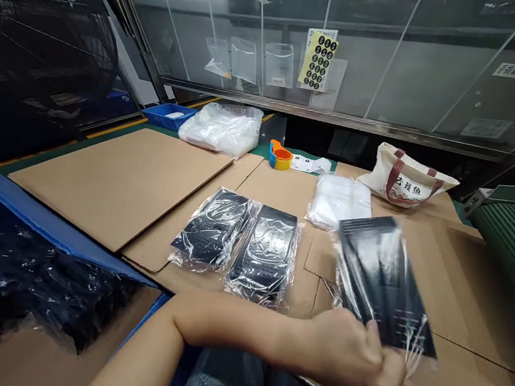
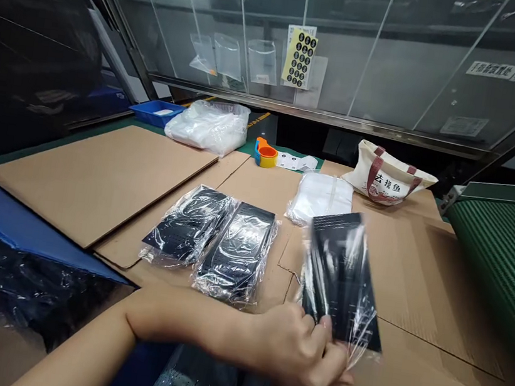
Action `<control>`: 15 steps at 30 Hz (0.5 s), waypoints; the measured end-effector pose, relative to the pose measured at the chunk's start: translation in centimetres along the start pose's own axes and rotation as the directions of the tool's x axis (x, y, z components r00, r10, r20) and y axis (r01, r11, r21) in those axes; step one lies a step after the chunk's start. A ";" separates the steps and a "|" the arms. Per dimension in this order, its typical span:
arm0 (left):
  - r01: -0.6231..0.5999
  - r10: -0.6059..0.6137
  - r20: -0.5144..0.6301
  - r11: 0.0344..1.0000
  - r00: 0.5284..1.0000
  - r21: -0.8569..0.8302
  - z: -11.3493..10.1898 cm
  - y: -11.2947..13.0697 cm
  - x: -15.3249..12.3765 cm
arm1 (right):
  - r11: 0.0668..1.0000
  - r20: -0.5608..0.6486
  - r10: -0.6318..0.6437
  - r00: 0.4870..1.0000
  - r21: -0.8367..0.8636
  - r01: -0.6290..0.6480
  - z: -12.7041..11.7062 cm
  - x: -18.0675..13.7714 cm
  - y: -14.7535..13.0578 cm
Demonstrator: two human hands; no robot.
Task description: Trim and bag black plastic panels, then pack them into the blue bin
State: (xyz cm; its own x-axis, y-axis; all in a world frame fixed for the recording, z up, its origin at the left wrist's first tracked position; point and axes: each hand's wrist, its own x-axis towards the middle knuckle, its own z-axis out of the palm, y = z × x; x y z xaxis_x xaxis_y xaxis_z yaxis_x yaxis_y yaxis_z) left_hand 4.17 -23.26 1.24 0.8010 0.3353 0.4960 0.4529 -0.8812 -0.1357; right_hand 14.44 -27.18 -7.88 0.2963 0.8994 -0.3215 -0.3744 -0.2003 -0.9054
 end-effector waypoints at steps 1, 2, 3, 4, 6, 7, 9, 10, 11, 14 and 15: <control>-0.003 0.003 -0.022 1.000 1.000 -0.005 0.1 0.2 -0.7 | 1.000 -0.068 -0.001 0.998 0.006 0.001 0.0 -0.1 -0.4; 0.005 -0.006 -0.027 1.000 1.000 -0.027 0.1 0.4 -1.4 | 1.000 -0.153 -0.014 0.988 -0.001 0.014 0.1 -0.1 -0.7; 0.027 -0.029 -0.017 0.997 0.999 -0.072 0.1 0.4 -2.2 | 0.998 -0.240 -0.050 0.969 -0.033 0.044 0.2 -0.2 -1.0; 0.065 -0.066 -0.002 0.987 0.998 -0.147 0.1 0.4 -2.9 | 0.991 -0.304 -0.111 0.946 -0.099 0.084 0.3 -0.2 -1.1; 0.203 -0.211 0.025 0.897 0.977 -0.392 -0.2 0.1 -4.2 | 0.922 -0.269 -0.338 0.902 -0.286 0.260 0.5 -0.2 -1.4; 0.281 -0.306 0.047 0.790 0.951 -0.546 -0.4 -0.1 -4.8 | 0.860 -0.176 -0.445 0.878 -0.357 0.364 0.7 -0.2 -1.4; 0.370 -0.468 0.130 0.469 0.874 -0.802 -0.9 -0.5 -5.6 | 0.713 0.083 -0.596 0.799 -0.404 0.574 1.0 -0.1 -1.6; 0.378 -0.515 0.179 0.313 0.839 -0.872 -1.1 -0.6 -5.9 | 0.630 0.214 -0.644 0.735 -0.397 0.668 1.3 0.0 -1.7; 0.374 -0.545 0.224 0.182 0.808 -0.909 -1.2 -0.6 -6.1 | 0.544 0.329 -0.672 0.663 -0.388 0.744 1.7 0.0 -1.8; 0.352 -0.634 0.349 -0.128 0.690 -0.927 -1.3 -0.2 -7.0 | 0.274 0.595 -0.687 0.418 -0.320 0.907 3.2 0.1 -1.8; 0.333 -0.667 0.382 -0.208 0.639 -0.920 -1.2 0.1 -7.4 | 0.218 0.636 -0.686 0.354 -0.285 0.933 3.7 0.1 -1.8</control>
State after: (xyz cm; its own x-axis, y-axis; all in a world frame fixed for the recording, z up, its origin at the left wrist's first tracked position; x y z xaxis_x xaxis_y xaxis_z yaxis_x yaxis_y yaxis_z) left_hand -2.20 -26.20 -1.43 0.3595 0.9297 0.0797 -0.1874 -0.0118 0.9822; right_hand 11.87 -25.32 -5.21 -0.1971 0.7031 0.6832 0.4447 0.6852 -0.5768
